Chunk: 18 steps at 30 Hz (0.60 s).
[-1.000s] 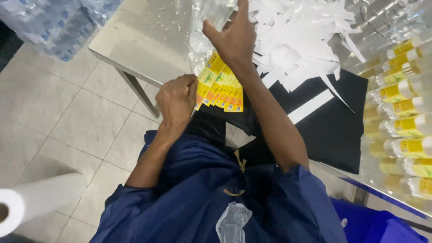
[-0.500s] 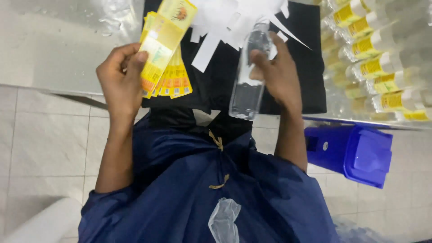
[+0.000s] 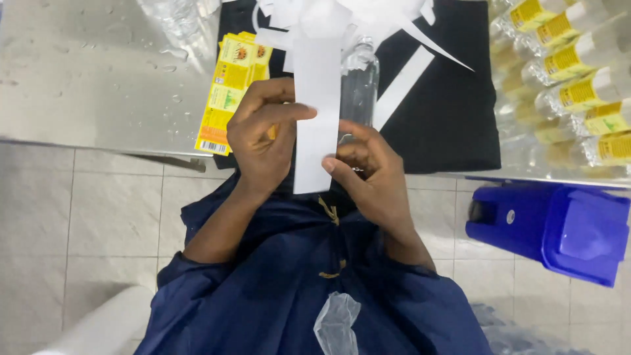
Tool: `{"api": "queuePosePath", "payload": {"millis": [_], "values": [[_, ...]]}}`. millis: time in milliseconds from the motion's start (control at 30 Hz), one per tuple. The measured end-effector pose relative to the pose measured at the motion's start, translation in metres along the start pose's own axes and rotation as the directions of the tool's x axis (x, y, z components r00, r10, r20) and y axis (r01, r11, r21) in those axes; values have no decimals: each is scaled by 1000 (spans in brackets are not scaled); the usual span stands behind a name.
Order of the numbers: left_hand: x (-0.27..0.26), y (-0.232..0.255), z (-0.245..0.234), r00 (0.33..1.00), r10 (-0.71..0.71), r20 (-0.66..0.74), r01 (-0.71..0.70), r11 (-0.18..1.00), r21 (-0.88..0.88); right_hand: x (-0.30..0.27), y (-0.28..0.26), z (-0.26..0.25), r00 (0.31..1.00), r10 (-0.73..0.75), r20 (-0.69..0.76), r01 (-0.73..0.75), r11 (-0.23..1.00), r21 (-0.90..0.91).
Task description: Manually applying adhesive labels to clear plastic water bottles at a production workstation.
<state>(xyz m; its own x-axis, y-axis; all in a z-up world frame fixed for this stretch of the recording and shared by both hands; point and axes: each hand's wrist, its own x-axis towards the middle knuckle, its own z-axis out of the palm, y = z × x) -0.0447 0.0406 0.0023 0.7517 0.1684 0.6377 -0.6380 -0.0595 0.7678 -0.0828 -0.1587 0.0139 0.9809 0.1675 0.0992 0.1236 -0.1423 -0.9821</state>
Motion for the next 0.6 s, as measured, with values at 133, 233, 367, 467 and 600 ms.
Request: {"api": "queuePosePath", "payload": {"millis": [133,233,367,467,600], "values": [[-18,12,7,921,-376,102,383,823,-419,6,21,3,949,-241,-202,259,963,70],[-41,4,-1,820,-500,278,565,783,-259,20,35,-4,902,-344,-260,352,936,-17],[-48,0,10,779,-555,292,627,687,-368,20,20,7,873,-402,-275,392,915,-93],[-46,-13,14,876,-426,226,482,780,-398,10,13,14,887,-404,-222,388,915,-115],[-46,-27,19,913,-339,229,409,770,-490,-6,13,23,923,-363,-124,322,909,-265]]}}
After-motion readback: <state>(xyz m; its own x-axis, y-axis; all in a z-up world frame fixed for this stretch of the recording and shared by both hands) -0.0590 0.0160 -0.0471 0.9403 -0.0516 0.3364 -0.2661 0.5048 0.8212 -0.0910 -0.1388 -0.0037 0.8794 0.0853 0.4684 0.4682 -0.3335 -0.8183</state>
